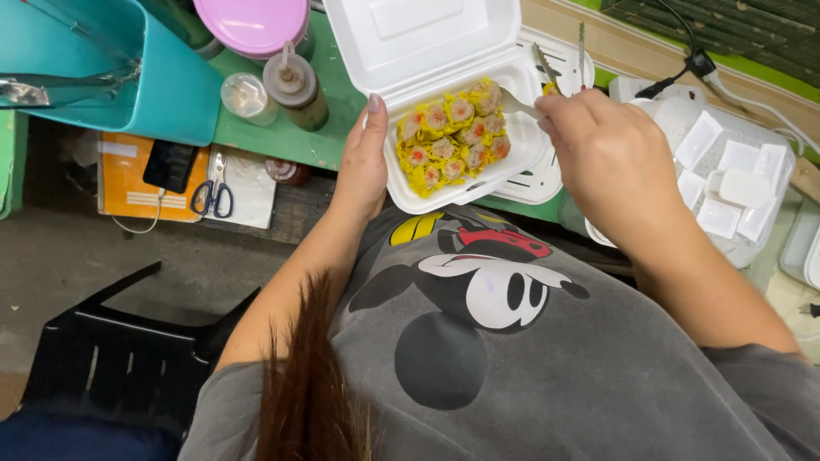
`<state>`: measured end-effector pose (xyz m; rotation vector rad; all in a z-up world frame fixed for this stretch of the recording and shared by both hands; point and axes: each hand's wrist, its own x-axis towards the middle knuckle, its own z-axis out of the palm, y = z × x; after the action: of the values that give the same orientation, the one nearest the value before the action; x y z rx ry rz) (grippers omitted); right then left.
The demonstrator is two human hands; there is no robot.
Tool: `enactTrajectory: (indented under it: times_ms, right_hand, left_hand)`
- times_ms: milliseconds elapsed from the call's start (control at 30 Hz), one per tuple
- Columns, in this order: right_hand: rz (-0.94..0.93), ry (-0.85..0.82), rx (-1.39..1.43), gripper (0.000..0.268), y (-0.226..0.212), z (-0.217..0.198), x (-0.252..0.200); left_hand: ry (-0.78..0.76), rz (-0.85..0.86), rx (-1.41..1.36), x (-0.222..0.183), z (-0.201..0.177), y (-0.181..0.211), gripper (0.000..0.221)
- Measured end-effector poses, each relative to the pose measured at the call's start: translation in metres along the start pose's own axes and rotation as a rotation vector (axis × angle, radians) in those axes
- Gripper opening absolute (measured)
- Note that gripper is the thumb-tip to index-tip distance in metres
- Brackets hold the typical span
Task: Wiping a surface and then packing dumplings into a styrofoam container using tongs and a spoon at a food stall.
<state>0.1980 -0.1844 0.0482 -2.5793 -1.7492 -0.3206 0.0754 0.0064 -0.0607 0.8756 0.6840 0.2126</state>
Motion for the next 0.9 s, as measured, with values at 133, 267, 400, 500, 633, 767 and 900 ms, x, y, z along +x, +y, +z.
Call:
enactTrajectory:
  times_ms: [133, 267, 400, 500, 633, 767, 900]
  right_hand:
    - [-0.141, -0.081, -0.1, 0.038, -0.008, -0.004, 0.007]
    - [-0.18, -0.143, -0.125, 0.038, -0.018, -0.007, 0.017]
    - [-0.29, -0.141, -0.22, 0.036, -0.026, -0.011, 0.026]
    - [-0.33, -0.131, -0.222, 0.037, -0.028, -0.011, 0.03]
    - [-0.287, -0.056, 0.001, 0.029, -0.005, -0.015, 0.033]
    - [-0.183, 0.005, 0.14, 0.028, 0.009, -0.037, 0.022]
    - [0.008, 0.089, 0.345, 0.013, 0.018, -0.036, 0.003]
  left_hand:
    - [0.021, 0.033, 0.027, -0.007, 0.003, 0.002, 0.084]
    - [-0.002, 0.066, -0.003, -0.013, 0.003, 0.005, 0.08]
    - [0.067, 0.041, -0.04, -0.018, 0.0, 0.007, 0.081]
    - [-0.003, 0.078, -0.177, -0.018, -0.007, 0.001, 0.072]
    - [-0.112, 0.152, -0.327, -0.018, -0.019, -0.005, 0.066]
    - [-0.149, 0.198, -0.425, -0.019, -0.021, -0.007, 0.061]
    - [-0.208, 0.225, -0.388, -0.022, -0.017, 0.001, 0.06]
